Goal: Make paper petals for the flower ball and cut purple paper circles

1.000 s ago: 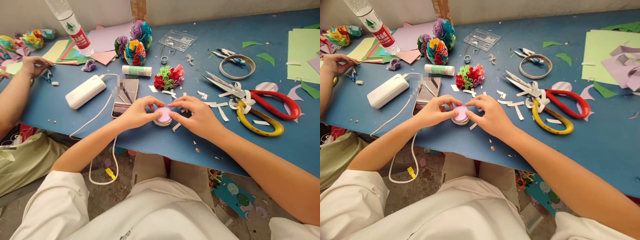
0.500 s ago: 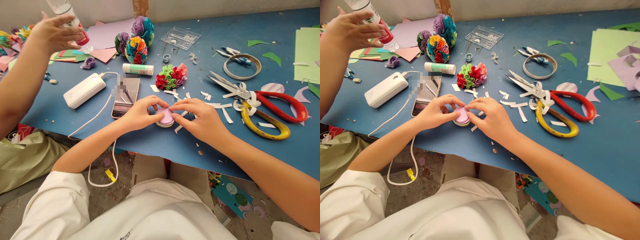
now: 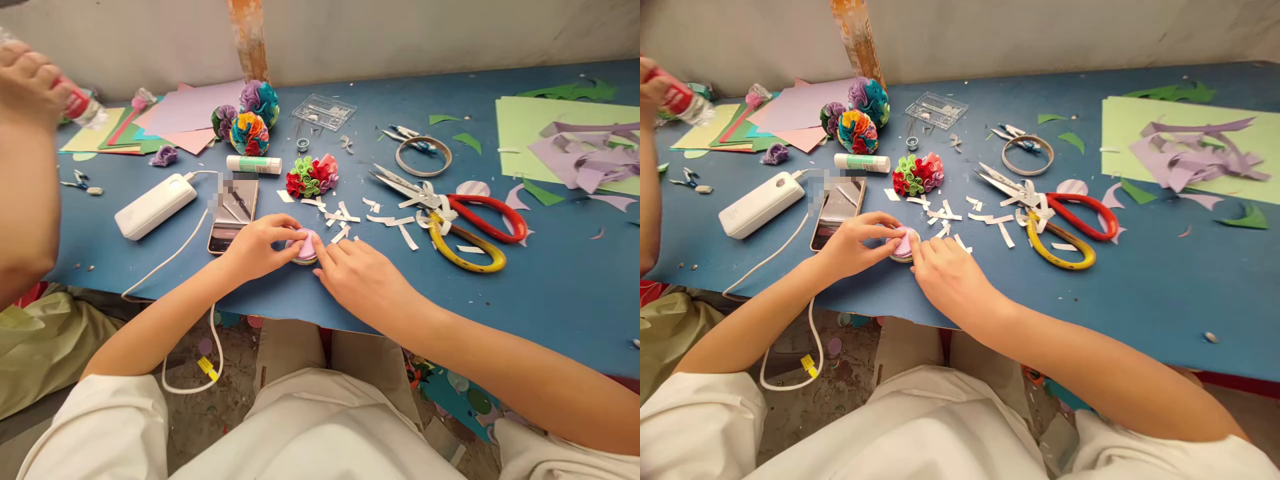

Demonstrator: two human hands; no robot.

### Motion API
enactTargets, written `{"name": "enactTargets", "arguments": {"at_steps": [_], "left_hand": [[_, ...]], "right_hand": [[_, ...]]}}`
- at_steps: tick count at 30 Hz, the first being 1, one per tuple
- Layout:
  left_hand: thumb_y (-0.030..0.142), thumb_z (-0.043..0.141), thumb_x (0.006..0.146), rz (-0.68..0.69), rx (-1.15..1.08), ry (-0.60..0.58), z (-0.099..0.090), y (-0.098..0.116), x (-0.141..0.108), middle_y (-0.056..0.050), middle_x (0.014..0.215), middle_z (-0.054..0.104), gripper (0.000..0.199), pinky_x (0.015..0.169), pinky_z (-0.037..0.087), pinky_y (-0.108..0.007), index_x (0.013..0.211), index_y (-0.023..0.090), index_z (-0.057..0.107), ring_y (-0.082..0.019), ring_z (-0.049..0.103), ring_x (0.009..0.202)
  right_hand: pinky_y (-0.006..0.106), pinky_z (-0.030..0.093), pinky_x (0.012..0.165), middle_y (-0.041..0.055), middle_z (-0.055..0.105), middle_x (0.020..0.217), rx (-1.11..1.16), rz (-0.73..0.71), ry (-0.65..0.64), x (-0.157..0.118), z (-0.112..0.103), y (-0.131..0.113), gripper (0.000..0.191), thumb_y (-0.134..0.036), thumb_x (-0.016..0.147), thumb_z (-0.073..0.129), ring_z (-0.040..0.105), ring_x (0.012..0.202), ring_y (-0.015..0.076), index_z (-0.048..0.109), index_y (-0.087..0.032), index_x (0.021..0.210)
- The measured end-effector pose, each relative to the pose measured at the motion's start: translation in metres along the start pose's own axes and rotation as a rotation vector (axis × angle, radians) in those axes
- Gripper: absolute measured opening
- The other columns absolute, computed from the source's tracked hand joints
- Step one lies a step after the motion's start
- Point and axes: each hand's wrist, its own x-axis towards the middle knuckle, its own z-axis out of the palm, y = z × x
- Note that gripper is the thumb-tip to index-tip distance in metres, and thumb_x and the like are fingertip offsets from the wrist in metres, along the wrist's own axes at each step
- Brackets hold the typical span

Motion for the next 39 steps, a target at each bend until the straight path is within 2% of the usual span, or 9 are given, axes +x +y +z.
{"name": "enactTargets", "arguments": {"at_steps": [3, 6, 8, 11, 15, 19, 29, 33, 39], "left_hand": [[0.033, 0.056, 0.087, -0.017, 0.159, -0.033, -0.001, 0.013, 0.006, -0.01, 0.111, 0.069, 0.022, 0.09, 0.053, -0.037, 0.09, 0.017, 0.072, -0.022, 0.066, 0.102], [0.044, 0.06, 0.085, -0.017, 0.273, -0.126, 0.001, 0.028, 0.011, -0.018, 0.134, 0.056, 0.046, 0.105, 0.045, -0.045, 0.116, 0.01, 0.061, -0.03, 0.053, 0.126], [0.048, 0.062, 0.084, -0.026, 0.294, -0.248, 0.003, 0.035, 0.013, -0.021, 0.141, 0.05, 0.066, 0.108, 0.042, -0.048, 0.134, 0.007, 0.047, -0.032, 0.047, 0.132], [0.043, 0.057, 0.087, -0.08, 0.29, -0.365, 0.003, 0.033, 0.012, -0.018, 0.136, 0.054, 0.057, 0.105, 0.044, -0.045, 0.134, 0.01, 0.048, -0.031, 0.053, 0.126], [0.032, 0.052, 0.088, -0.225, 0.391, -0.274, -0.007, 0.021, 0.016, -0.018, 0.131, 0.057, 0.049, 0.103, 0.046, -0.044, 0.132, 0.01, 0.05, -0.031, 0.057, 0.119], [0.033, 0.052, 0.088, -0.35, 0.538, -0.204, -0.009, 0.024, 0.027, -0.027, 0.146, 0.04, 0.057, 0.11, 0.035, -0.055, 0.136, 0.002, 0.044, -0.04, 0.039, 0.136], [0.061, 0.039, 0.092, -0.426, 0.328, -0.325, 0.065, 0.067, 0.051, -0.02, 0.159, 0.014, 0.083, 0.122, 0.016, -0.05, 0.149, 0.003, 0.025, -0.033, 0.011, 0.149], [0.05, 0.043, 0.094, -0.286, 0.201, -0.282, 0.082, 0.075, 0.052, -0.019, 0.157, 0.025, 0.069, 0.122, 0.02, -0.046, 0.146, 0.006, 0.032, -0.03, 0.021, 0.148], [0.031, 0.047, 0.095, -0.036, 0.037, -0.227, 0.102, 0.095, 0.071, -0.01, 0.151, 0.039, 0.045, 0.112, 0.037, -0.025, 0.138, 0.016, 0.043, -0.015, 0.044, 0.136]], "right_hand": [[0.035, 0.044, 0.063, 0.0094, 0.066, 0.074, -0.02, -0.054, 0.004, -0.001, -0.014, 0.0, 0.031, -0.017, 0.091, 0.047, 0.058, 0.068, 0.0222, 0.065, -0.003, 0.112], [0.035, 0.048, 0.072, 0.0089, 0.069, 0.08, 0.094, -0.085, 0.091, -0.011, -0.03, 0.018, 0.024, -0.022, 0.092, 0.048, 0.062, 0.076, 0.0222, 0.069, -0.012, 0.09], [0.035, 0.05, 0.079, 0.0094, 0.072, 0.093, 0.198, 0.0, 0.171, -0.026, -0.033, 0.036, 0.025, -0.026, 0.094, 0.047, 0.065, 0.088, 0.0224, 0.069, -0.014, 0.097], [0.037, 0.053, 0.088, 0.0111, 0.068, 0.115, 0.369, 0.245, 0.209, -0.055, -0.023, 0.059, 0.031, -0.031, 0.095, 0.046, 0.064, 0.106, 0.0229, 0.061, -0.015, 0.118], [0.046, 0.05, 0.098, 0.0152, 0.061, 0.13, 0.43, 0.333, 0.118, -0.085, 0.004, 0.08, 0.041, -0.035, 0.094, 0.045, 0.056, 0.123, 0.0268, 0.055, -0.014, 0.127], [0.055, 0.043, 0.104, 0.018, 0.056, 0.134, 0.355, 0.431, 0.079, -0.102, 0.022, 0.102, 0.044, -0.037, 0.089, 0.051, 0.052, 0.126, 0.0332, 0.058, -0.014, 0.127], [0.047, 0.054, 0.087, 0.0197, 0.051, 0.128, 0.432, 0.635, 0.084, -0.109, 0.023, 0.128, 0.079, -0.047, 0.076, 0.061, 0.064, 0.097, 0.0304, 0.035, -0.016, 0.145], [0.044, 0.055, 0.085, 0.0168, 0.046, 0.127, 0.549, 0.68, 0.138, -0.117, 0.007, 0.134, 0.087, -0.043, 0.069, 0.065, 0.062, 0.09, 0.0253, 0.033, -0.018, 0.146], [0.043, 0.051, 0.093, 0.0153, 0.05, 0.129, 0.494, 0.629, 0.01, -0.139, -0.006, 0.138, 0.06, -0.051, 0.079, 0.053, 0.056, 0.113, 0.0297, 0.05, -0.019, 0.13]]}}
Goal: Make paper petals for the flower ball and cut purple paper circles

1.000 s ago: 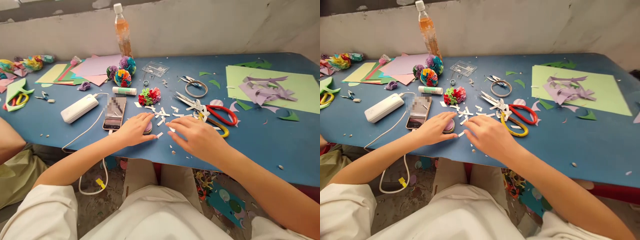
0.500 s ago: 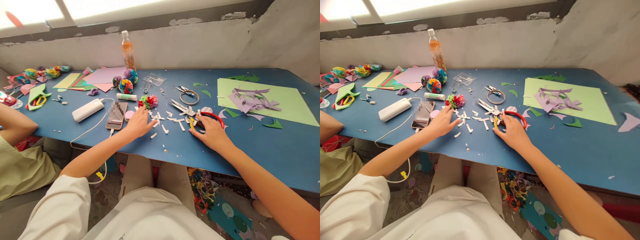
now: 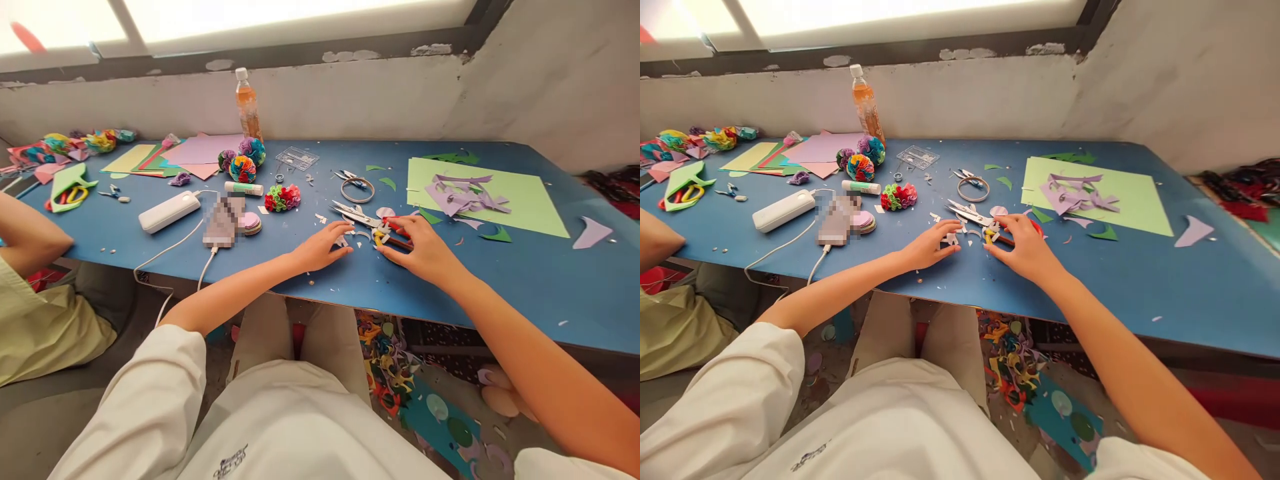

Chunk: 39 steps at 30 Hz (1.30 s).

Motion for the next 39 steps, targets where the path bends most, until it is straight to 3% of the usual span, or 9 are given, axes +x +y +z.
{"name": "enactTargets", "arguments": {"at_steps": [6, 10, 13, 20, 26, 30, 34, 36, 39], "left_hand": [[0.047, 0.051, 0.09, -0.054, -0.008, 0.063, -0.021, 0.005, -0.031, -0.015, 0.142, 0.05, 0.046, 0.116, 0.033, -0.043, 0.122, 0.014, 0.058, -0.026, 0.044, 0.136], [0.072, 0.057, 0.074, -0.267, 0.141, -0.15, -0.027, 0.013, -0.071, -0.014, 0.16, 0.016, 0.1, 0.121, 0.014, -0.053, 0.149, 0.011, 0.028, -0.031, 0.011, 0.15], [0.077, 0.05, 0.074, -0.393, 0.221, -0.206, -0.02, 0.019, -0.079, -0.014, 0.161, 0.001, 0.113, 0.122, 0.011, -0.05, 0.153, 0.006, 0.011, -0.03, 0.0, 0.15], [0.084, 0.041, 0.073, -0.423, 0.271, -0.151, 0.002, 0.015, -0.031, -0.015, 0.161, 0.003, 0.12, 0.124, 0.009, -0.045, 0.152, 0.001, 0.006, -0.028, 0.001, 0.151], [0.08, 0.048, 0.073, -0.368, 0.194, -0.056, 0.017, 0.015, 0.024, -0.022, 0.159, 0.008, 0.119, 0.123, 0.008, -0.049, 0.15, -0.004, 0.012, -0.035, 0.004, 0.15], [0.064, 0.055, 0.082, -0.185, 0.148, -0.076, 0.03, 0.035, 0.049, -0.018, 0.158, 0.021, 0.098, 0.123, 0.017, -0.039, 0.15, 0.001, 0.02, -0.027, 0.019, 0.149], [0.056, 0.058, 0.084, 0.01, 0.122, -0.09, 0.023, 0.039, 0.057, -0.004, 0.16, 0.02, 0.084, 0.121, 0.02, -0.029, 0.151, 0.018, 0.023, -0.016, 0.018, 0.149], [0.055, 0.047, 0.09, -0.046, 0.154, -0.013, 0.011, 0.022, 0.057, -0.004, 0.159, 0.026, 0.069, 0.122, 0.017, -0.035, 0.148, 0.021, 0.03, -0.018, 0.021, 0.148], [0.048, 0.027, 0.097, -0.249, 0.203, 0.058, -0.005, -0.011, 0.057, -0.024, 0.155, 0.027, 0.067, 0.119, 0.017, -0.052, 0.144, 0.001, 0.032, -0.032, 0.022, 0.147]], "right_hand": [[0.05, 0.047, 0.091, 0.0203, 0.058, 0.123, -0.189, 0.148, -0.117, -0.001, -0.004, 0.026, 0.058, -0.053, 0.076, 0.054, 0.055, 0.114, 0.0375, 0.057, -0.013, 0.118], [0.038, 0.049, 0.068, 0.0142, 0.067, 0.1, -0.281, 0.175, -0.275, 0.017, -0.011, 0.023, 0.046, -0.055, 0.077, 0.054, 0.063, 0.088, 0.0306, 0.063, -0.017, 0.1], [0.03, 0.041, 0.054, 0.0079, 0.066, 0.076, -0.356, 0.191, -0.351, 0.025, -0.019, 0.008, 0.034, -0.049, 0.076, 0.059, 0.06, 0.063, 0.0216, 0.061, -0.017, 0.088], [0.038, 0.04, 0.069, 0.023, 0.061, 0.103, -0.655, 0.147, -0.084, 0.011, -0.048, -0.042, 0.053, -0.041, 0.089, 0.044, 0.058, 0.092, 0.0338, 0.044, -0.007, 0.129], [0.047, 0.033, 0.098, 0.0276, 0.052, 0.116, -0.761, 0.075, 0.033, 0.021, -0.075, -0.059, 0.075, -0.049, 0.084, 0.057, 0.049, 0.112, 0.0385, 0.036, -0.001, 0.138], [0.048, 0.032, 0.102, 0.0305, 0.048, 0.125, -0.569, 0.164, 0.129, 0.029, -0.079, -0.051, 0.093, -0.061, 0.075, 0.063, 0.045, 0.119, 0.0404, 0.035, 0.003, 0.137], [0.045, 0.039, 0.093, 0.0265, 0.053, 0.125, -0.292, 0.327, 0.177, 0.023, -0.081, -0.03, 0.082, -0.065, 0.073, 0.063, 0.051, 0.114, 0.039, 0.046, -0.007, 0.128], [0.044, 0.04, 0.088, 0.0239, 0.057, 0.122, -0.241, 0.372, 0.184, 0.013, -0.084, -0.018, 0.074, -0.065, 0.073, 0.061, 0.054, 0.108, 0.0373, 0.049, -0.012, 0.124], [0.042, 0.041, 0.082, 0.0194, 0.063, 0.111, -0.146, 0.44, 0.211, -0.005, -0.087, -0.002, 0.066, -0.064, 0.074, 0.057, 0.057, 0.097, 0.034, 0.05, -0.017, 0.12]]}}
